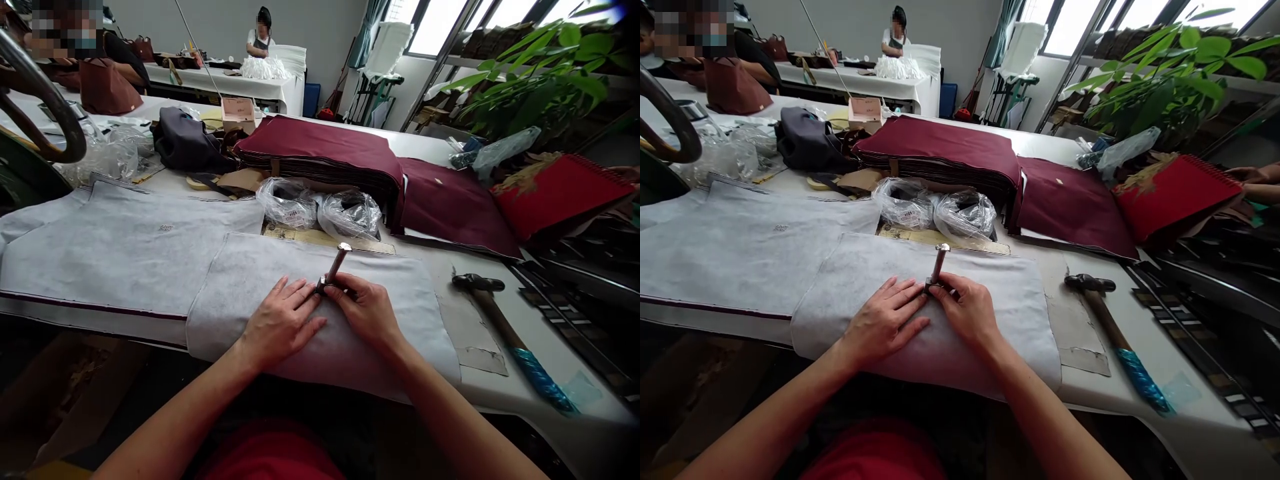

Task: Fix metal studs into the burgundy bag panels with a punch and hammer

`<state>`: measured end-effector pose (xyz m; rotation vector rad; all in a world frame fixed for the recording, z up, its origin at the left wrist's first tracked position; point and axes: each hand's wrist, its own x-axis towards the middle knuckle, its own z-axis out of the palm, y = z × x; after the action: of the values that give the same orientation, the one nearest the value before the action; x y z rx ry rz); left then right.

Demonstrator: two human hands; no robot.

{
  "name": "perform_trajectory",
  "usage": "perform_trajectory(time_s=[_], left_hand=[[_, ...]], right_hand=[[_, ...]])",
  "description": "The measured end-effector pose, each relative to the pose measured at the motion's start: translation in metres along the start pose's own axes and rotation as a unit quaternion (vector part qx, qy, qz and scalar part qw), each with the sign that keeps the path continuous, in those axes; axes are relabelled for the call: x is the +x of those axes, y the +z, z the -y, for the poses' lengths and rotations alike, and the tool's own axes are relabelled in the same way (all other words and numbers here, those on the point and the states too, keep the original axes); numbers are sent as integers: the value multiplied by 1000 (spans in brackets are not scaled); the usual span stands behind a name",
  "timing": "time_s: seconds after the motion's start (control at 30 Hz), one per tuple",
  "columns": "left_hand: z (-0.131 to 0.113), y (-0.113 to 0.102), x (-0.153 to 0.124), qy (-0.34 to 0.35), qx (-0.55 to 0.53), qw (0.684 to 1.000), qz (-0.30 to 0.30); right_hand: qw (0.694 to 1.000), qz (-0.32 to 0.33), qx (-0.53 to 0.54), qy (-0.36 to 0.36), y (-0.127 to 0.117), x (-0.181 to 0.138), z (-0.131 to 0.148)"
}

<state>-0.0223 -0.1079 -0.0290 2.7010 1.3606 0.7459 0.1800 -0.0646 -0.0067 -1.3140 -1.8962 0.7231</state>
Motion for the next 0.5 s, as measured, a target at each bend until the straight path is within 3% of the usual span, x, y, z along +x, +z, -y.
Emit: perform_trajectory(time_s=[0.37, 0.5], left_hand=[[0, 1, -3, -4, -15, 1000, -5], [3, -5, 1, -63, -121, 989, -49]], right_hand=[[990, -2, -105, -97, 2, -7, -2], [977, 17, -178, -118, 3, -9, 1]])
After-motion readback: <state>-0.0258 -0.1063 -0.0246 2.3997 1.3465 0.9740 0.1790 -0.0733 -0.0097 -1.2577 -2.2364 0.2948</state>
